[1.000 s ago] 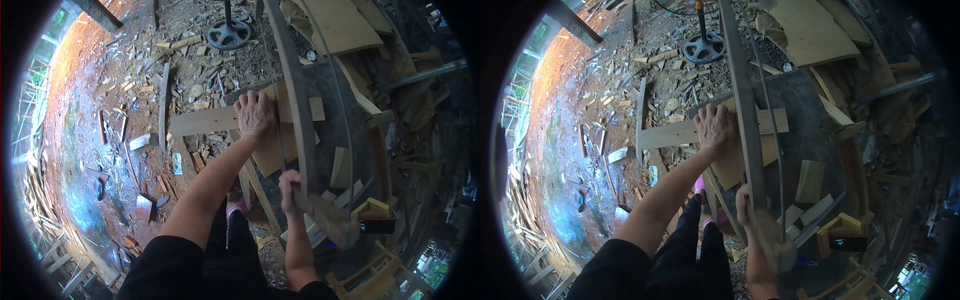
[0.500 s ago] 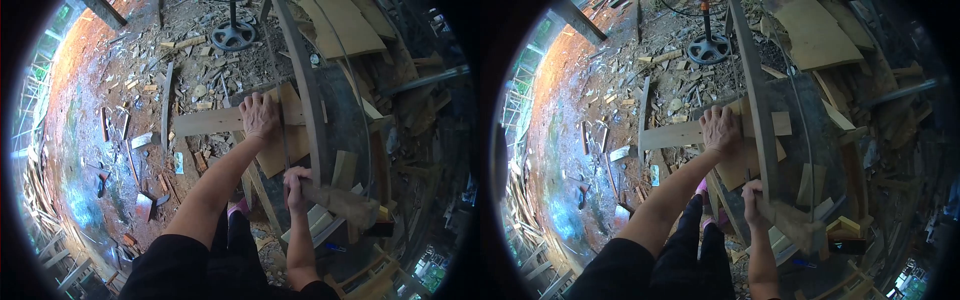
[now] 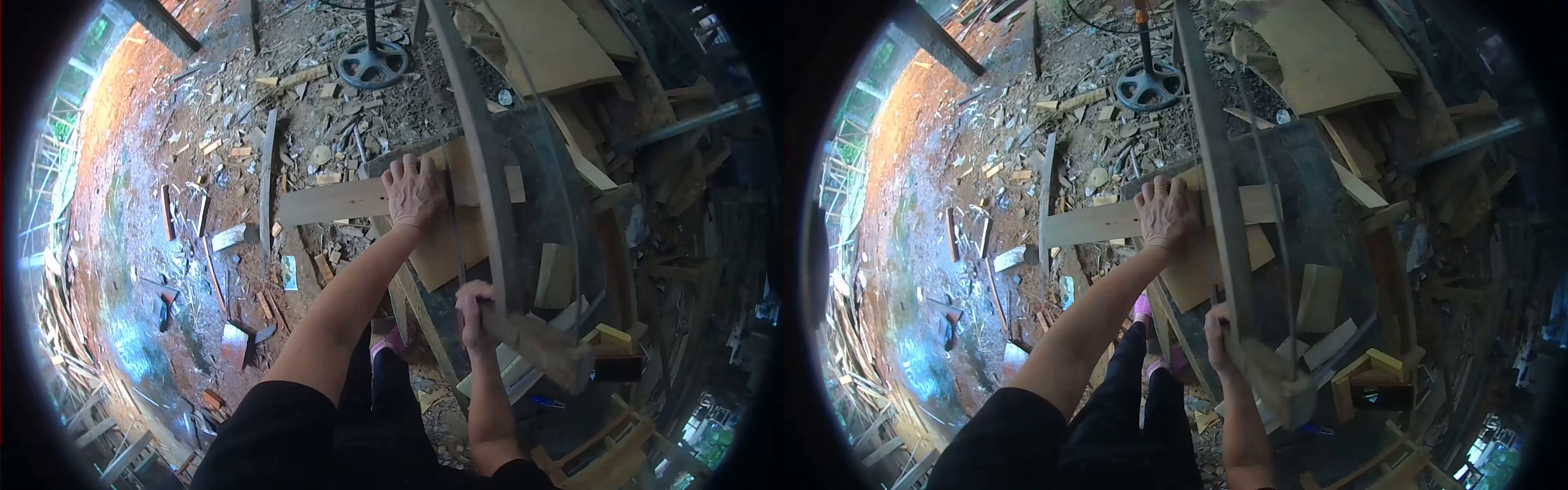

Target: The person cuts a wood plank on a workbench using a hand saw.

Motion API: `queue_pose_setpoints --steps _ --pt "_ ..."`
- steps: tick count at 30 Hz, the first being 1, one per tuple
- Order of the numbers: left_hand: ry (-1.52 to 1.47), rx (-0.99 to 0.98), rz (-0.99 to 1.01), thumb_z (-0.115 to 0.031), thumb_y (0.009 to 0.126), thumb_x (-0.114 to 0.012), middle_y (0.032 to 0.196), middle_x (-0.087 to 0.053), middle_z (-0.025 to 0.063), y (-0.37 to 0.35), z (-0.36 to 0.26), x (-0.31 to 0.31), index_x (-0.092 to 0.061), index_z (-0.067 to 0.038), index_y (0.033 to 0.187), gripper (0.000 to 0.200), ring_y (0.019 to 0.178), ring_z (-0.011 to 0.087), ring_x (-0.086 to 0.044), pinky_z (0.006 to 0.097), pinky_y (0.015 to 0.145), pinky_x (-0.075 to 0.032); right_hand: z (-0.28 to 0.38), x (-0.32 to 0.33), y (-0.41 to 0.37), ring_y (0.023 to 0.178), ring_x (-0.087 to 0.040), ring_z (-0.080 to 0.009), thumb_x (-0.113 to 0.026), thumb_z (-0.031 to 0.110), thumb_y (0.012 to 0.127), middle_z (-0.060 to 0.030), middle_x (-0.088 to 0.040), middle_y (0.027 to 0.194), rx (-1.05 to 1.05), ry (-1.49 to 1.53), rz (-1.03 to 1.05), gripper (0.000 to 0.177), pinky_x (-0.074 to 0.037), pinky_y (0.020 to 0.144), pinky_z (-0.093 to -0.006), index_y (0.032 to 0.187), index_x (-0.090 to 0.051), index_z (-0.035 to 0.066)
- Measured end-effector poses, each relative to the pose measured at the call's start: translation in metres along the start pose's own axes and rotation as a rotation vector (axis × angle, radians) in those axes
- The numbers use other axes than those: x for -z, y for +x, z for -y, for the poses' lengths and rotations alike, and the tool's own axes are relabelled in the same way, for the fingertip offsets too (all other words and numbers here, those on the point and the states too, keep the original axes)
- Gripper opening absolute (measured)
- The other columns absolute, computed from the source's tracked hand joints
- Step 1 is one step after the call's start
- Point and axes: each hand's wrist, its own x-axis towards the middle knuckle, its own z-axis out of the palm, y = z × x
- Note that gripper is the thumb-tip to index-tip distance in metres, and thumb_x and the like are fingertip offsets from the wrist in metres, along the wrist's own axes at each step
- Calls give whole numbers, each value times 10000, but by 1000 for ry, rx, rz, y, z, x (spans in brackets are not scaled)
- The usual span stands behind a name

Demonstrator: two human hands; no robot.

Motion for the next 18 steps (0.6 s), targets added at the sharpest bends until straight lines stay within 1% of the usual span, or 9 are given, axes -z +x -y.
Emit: queue_pose_setpoints --steps 1,2,4,6,9,10,12,15,18 --pt "8 13 17 -232 921 -550 1034 -555 138 1 -2 0 -599 -95 1006 168 1036 342 -501 469 913 -363 -21 11 -30 702 -498 -173 -528 122 955 -59 -506 750 6 -5 -10 121 -449 681 -331 871 -474 54" --pt "-2 5 14 -232 921 -550 1034 -555 138 2 -3 -2 -599 -95 1006 168 1036 342 -501 469 913 -363 -63 30 -78 698 -497 -171 -528 117 954 -61 -506 741 -168 113 -62 118 -448 675 -332 871 -474 54" --pt "11 -12 -48 -225 921 -551 1030 -555 134 0 0 -6 -601 -97 1011 164 1029 340 -502 471 906 -366 -63 38 -96 695 -497 -169 -528 111 952 -62 -505 732 -345 224 -105 114 -446 669 -332 871 -474 53" --pt "5 -10 -33 -226 921 -554 1031 -555 132 2 1 -6 -602 -98 1013 165 1030 336 -502 471 910 -367 4 23 -86 696 -495 -167 -530 115 948 -63 -508 737 165 54 14 111 -435 652 -327 870 -472 61" --pt "3 0 7 -228 921 -558 1032 -556 132 -1 2 -5 -605 -98 1016 168 1033 332 -501 472 918 -366 -11 23 -69 691 -491 -173 -529 112 946 -68 -511 752 36 76 9 101 -431 644 -333 872 -476 66" --pt "6 7 10 -230 922 -560 1032 -557 133 2 0 -4 -607 -97 1018 171 1035 330 -501 472 922 -364 -18 20 -53 691 -491 -173 -529 112 946 -68 -511 752 36 78 5 101 -431 644 -333 872 -476 66" --pt "6 21 13 -232 922 -560 1035 -556 133 5 -2 -1 -609 -97 1020 174 1036 329 -500 471 926 -363 -27 9 -21 681 -487 -178 -528 109 947 -73 -513 759 65 -99 30 90 -436 646 -343 884 -482 63" --pt "4 18 15 -233 922 -561 1039 -556 133 2 -2 -1 -611 -96 1024 178 1036 329 -499 470 931 -362 -12 10 -21 669 -482 -174 -525 105 950 -72 -511 753 64 -47 22 81 -436 645 -348 900 -478 61" --pt "-2 8 -2 -235 924 -556 1042 -554 133 4 -2 -4 -610 -94 1023 181 1038 330 -498 470 932 -361 -5 23 -62 674 -485 -170 -518 98 956 -68 -512 749 128 -56 45 86 -443 655 -348 905 -461 58"
